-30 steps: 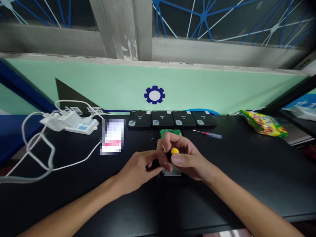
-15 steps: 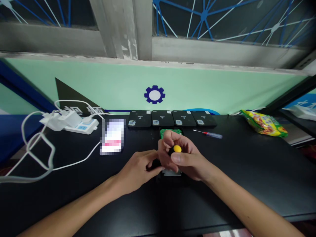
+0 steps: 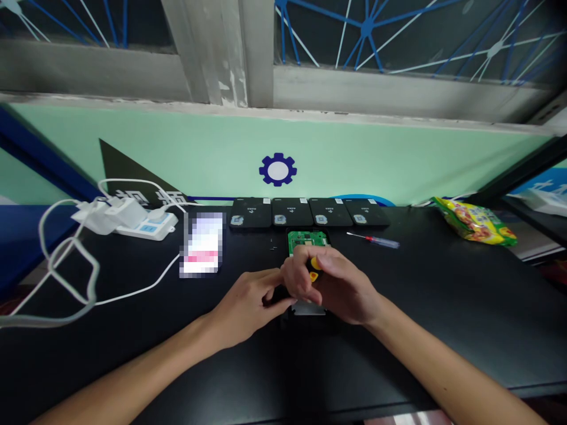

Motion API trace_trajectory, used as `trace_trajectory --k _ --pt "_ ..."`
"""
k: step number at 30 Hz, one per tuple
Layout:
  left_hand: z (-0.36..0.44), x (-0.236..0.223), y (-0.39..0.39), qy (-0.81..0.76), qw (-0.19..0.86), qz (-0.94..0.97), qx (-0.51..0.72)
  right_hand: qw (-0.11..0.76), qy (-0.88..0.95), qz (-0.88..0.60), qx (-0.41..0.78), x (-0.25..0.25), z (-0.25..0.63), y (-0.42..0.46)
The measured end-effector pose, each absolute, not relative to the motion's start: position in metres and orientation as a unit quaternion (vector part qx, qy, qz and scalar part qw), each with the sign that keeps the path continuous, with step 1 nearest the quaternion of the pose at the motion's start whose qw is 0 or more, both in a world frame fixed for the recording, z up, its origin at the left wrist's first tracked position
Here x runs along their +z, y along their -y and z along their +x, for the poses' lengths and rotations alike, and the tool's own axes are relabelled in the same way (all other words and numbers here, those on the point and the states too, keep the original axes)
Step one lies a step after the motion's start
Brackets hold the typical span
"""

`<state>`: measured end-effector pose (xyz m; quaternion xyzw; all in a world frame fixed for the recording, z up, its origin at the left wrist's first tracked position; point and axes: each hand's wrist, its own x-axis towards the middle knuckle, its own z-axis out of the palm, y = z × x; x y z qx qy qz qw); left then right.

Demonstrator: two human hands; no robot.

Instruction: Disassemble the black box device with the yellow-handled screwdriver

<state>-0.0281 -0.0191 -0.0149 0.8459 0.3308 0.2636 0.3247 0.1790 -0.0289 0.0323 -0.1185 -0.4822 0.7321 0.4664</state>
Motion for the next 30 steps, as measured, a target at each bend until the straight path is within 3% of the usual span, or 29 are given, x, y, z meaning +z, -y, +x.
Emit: trace_trajectory --k 30 --pt "-0.0276 -0.0112 0.0197 -0.321 0.367 0.831 0.267 0.436 0.469 -0.119 0.759 0.0247 0.1787 0.0333"
